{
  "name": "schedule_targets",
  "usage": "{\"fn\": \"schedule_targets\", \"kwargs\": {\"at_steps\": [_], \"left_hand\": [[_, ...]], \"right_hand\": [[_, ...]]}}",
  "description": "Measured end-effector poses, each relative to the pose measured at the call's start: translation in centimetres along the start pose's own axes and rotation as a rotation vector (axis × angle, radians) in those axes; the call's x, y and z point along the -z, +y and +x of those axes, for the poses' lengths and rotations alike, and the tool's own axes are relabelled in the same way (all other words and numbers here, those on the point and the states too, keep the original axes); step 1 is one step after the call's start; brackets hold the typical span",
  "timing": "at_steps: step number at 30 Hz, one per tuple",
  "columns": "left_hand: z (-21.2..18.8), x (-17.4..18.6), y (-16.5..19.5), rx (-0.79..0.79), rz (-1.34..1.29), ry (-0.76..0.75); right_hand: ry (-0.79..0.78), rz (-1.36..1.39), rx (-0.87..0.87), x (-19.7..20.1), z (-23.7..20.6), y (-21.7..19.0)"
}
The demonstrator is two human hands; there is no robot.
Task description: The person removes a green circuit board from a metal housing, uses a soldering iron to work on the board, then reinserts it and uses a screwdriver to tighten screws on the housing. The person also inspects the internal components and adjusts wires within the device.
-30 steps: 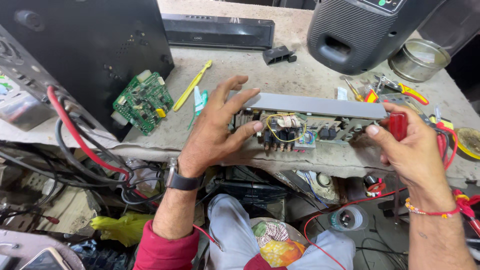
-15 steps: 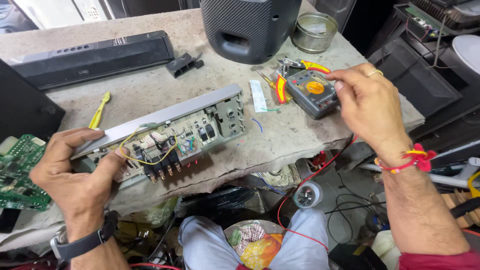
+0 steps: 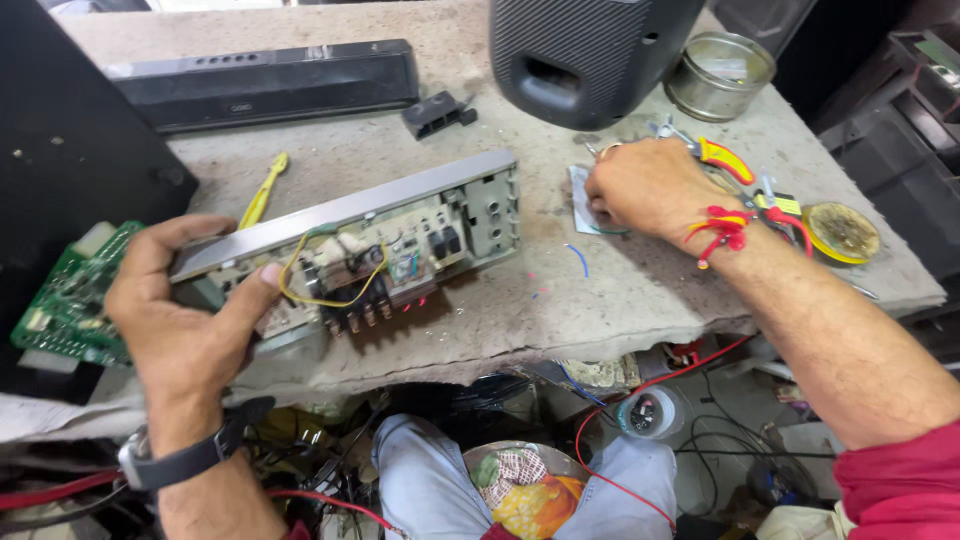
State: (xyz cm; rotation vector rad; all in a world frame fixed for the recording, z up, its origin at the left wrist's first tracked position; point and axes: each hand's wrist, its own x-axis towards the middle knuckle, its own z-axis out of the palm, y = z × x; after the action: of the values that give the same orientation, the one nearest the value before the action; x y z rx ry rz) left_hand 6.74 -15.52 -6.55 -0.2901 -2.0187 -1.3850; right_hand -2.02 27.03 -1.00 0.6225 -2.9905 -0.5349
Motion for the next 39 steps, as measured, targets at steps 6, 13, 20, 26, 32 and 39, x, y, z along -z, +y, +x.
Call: {"fn": "schedule_targets", "kwargs": {"at_steps": [6, 13, 20, 26, 32, 39], "left_hand": [[0.3, -2.1, -0.2, 0.028, 0.004, 0.004], [-1.2, -2.2, 0.3, -0.038, -0.051, 0.076], [-1.7, -1.5, -0.2, -0.127, -0.107, 0.103], [-1.8, -0.3, 0.0, -0.18, -0.102, 0.12], [-1.8, 1.0, -0.4, -0.107, -0.136, 0.089], [-1.5, 1.9, -1.7, -0.112, -0.134, 0.086]], "right_hand": [[-0.099, -0.053, -0.064, 0.2, 0.2, -2.1], [0.335, 0.093, -0.056, 2.4, -2.1, -3.1], [0.426, 0.981, -0.004, 10.9, -3.8, -8.5], [0.354, 0.861, 0.596, 15.0, 0.9, -17.6], [0.297, 0.664, 0.562, 15.3, 4.2, -22.2], [0.286, 0.67, 0.542, 14.8, 5.5, -23.2]]}}
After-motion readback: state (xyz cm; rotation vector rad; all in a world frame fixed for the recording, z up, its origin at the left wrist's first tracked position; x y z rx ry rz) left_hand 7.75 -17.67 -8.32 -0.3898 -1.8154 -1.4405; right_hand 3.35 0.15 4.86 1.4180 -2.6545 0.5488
